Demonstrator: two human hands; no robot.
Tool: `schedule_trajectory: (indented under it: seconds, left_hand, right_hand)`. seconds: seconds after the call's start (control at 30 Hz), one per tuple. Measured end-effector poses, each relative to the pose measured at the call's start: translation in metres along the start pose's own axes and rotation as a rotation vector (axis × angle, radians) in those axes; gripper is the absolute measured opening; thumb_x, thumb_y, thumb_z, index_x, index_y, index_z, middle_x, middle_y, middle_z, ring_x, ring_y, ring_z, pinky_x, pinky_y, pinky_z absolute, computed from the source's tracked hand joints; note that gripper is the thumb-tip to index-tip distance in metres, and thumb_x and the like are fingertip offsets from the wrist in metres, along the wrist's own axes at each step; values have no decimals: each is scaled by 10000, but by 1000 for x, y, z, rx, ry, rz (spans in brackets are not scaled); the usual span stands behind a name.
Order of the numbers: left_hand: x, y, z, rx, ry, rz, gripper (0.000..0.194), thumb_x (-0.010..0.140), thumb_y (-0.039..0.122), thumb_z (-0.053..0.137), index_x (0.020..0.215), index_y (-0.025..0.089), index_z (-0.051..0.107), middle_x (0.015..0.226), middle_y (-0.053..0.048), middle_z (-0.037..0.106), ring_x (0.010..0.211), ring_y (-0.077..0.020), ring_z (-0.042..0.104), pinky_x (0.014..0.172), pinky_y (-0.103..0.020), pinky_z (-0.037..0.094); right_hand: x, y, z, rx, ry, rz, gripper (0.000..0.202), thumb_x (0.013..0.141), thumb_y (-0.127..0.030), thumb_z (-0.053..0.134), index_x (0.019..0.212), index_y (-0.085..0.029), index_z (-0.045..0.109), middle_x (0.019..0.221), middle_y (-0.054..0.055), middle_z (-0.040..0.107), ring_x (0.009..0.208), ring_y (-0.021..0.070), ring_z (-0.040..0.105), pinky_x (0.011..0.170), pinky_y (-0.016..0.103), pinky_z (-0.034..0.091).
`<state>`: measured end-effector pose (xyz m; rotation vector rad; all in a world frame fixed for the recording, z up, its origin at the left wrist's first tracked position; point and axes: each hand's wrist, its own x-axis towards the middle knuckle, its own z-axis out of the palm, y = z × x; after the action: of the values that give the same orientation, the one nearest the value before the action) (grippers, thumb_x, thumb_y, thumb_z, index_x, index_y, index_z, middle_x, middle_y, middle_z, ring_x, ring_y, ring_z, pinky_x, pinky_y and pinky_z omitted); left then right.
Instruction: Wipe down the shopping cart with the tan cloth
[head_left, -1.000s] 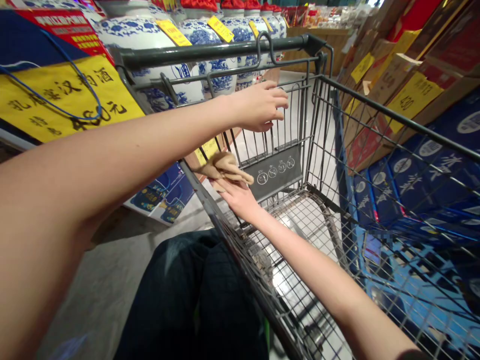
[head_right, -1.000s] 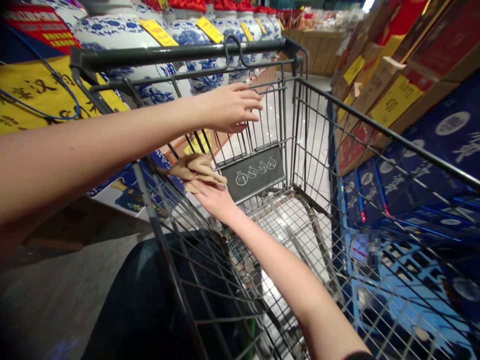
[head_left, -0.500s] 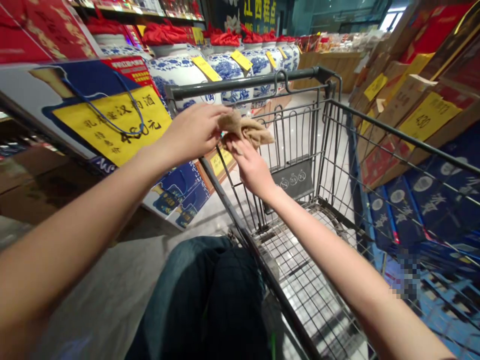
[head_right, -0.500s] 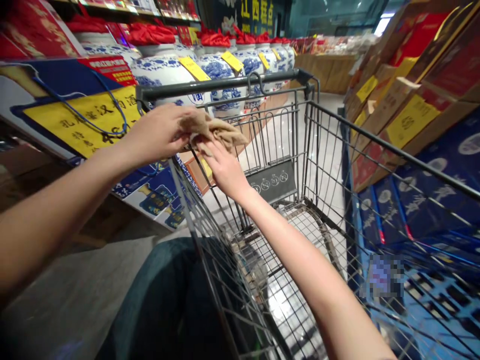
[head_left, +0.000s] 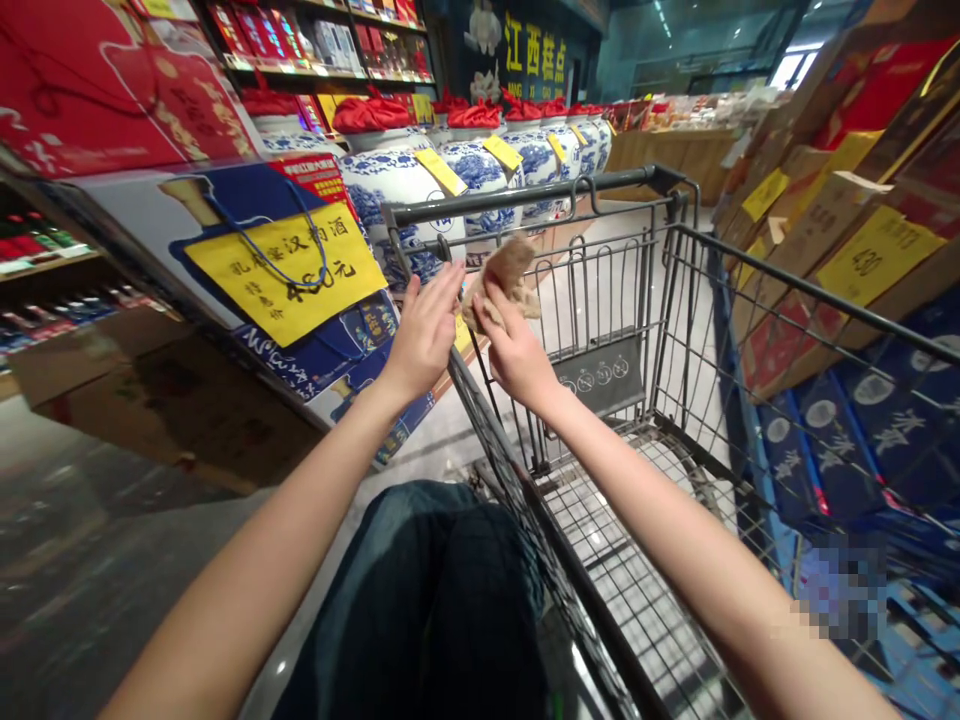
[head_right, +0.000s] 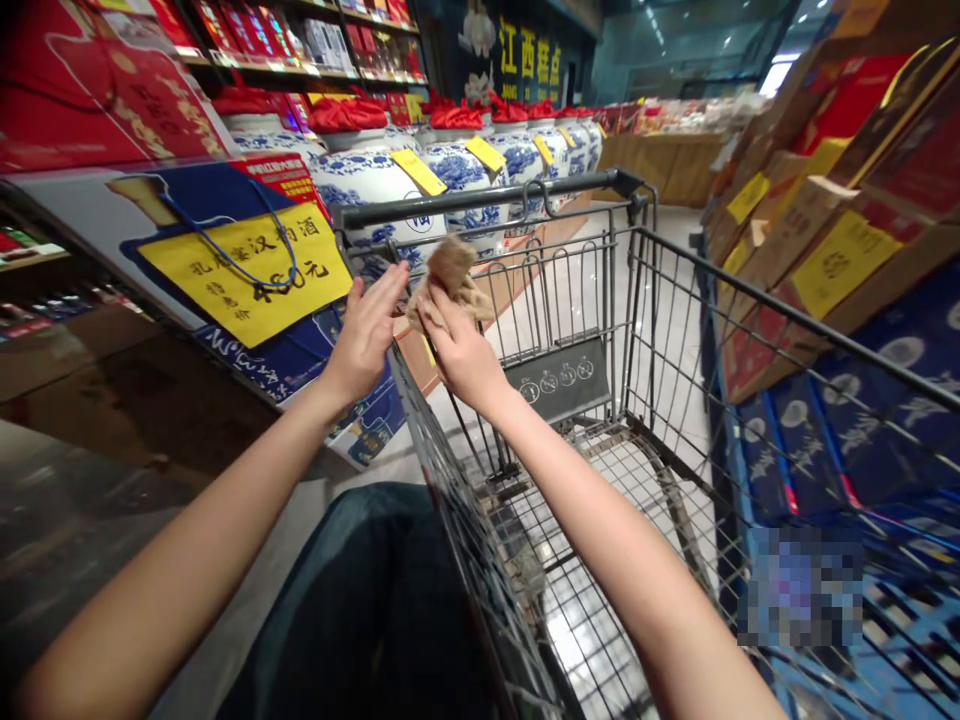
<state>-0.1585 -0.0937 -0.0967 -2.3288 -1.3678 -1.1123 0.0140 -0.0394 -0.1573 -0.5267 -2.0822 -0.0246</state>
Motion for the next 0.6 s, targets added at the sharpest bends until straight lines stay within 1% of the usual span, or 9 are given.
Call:
schedule_trajectory:
  seconds: [0.03,0.07,0.13,0.17,0.27,0.37,0.47,0.53,0.6]
  left_hand:
    - [-1,0,3,-8,22,-7,649,1050,602,116,1619,353,305,1681,-33,360,1572,-206,312,1314,-490,162]
    - [-2,0,5,-14,36,-11,659,1048,617,111,1630,355,271,1697,-38,323,1581,-204,287,1314,-484,164]
    - [-2,-1,7,-16,35,-5,666,1046,627,105,1631,354,269,1700,-41,316,1584,-205,277,1316,-484,159]
    - [-2,-2,7,-13,24,0,665,1048,624,103,1623,351,295,1690,-40,342,1580,-208,290,1317,-489,155]
    - [-1,-3,5,0,-16,7,656,1057,592,104,1587,330,389,1637,-39,442,1555,-226,349,1317,-518,151]
    - [0,-2,1,10,-35,1,633,1063,556,113,1569,337,424,1617,-23,472,1543,-225,372,1313,-535,165]
    - [1,0,-1,25,-50,0,611,1065,542,116,1562,369,427,1615,6,473,1534,-204,389,1314,-526,169]
    - [1,1,-2,29,-60,-1,614,1064,549,108,1556,379,432,1605,17,487,1527,-196,400,1317,-518,166]
    - [0,0,-1,23,-57,-1,620,1061,565,102,1552,388,437,1600,26,495,1526,-195,402,1320,-516,155]
  right_hand:
    - [13,0,0,10,-3,-13,590,999,-104,330,1588,-139,347,1711,122,285,1621,191,180,1312,457,313]
    - [25,1,1,16,-23,-18,598,989,-101,347,1586,-125,343,1722,123,252,1623,195,170,1315,456,302]
    - [37,2,10,17,-86,3,566,988,-108,367,1552,-142,408,1716,101,281,1613,202,212,1314,455,305]
    - [38,2,15,13,-116,28,540,996,-113,364,1527,-159,453,1701,88,321,1603,205,247,1311,455,312]
    - [16,0,29,7,-155,93,507,1025,-121,319,1490,-160,517,1666,100,393,1584,215,302,1301,450,335]
    - [-21,-6,30,12,-166,95,502,1044,-158,330,1516,-177,502,1647,110,425,1581,219,311,1293,444,350]
    - [-47,-10,17,6,-221,85,496,1039,-167,386,1514,-234,514,1613,73,484,1547,213,384,1239,402,441]
    - [-51,-10,3,-11,-243,83,488,1039,-166,391,1495,-251,540,1559,61,551,1474,203,493,1174,363,514]
    - [-49,-9,-7,-41,-204,86,486,1048,-167,357,1485,-244,555,1523,63,588,1425,195,546,1160,363,527]
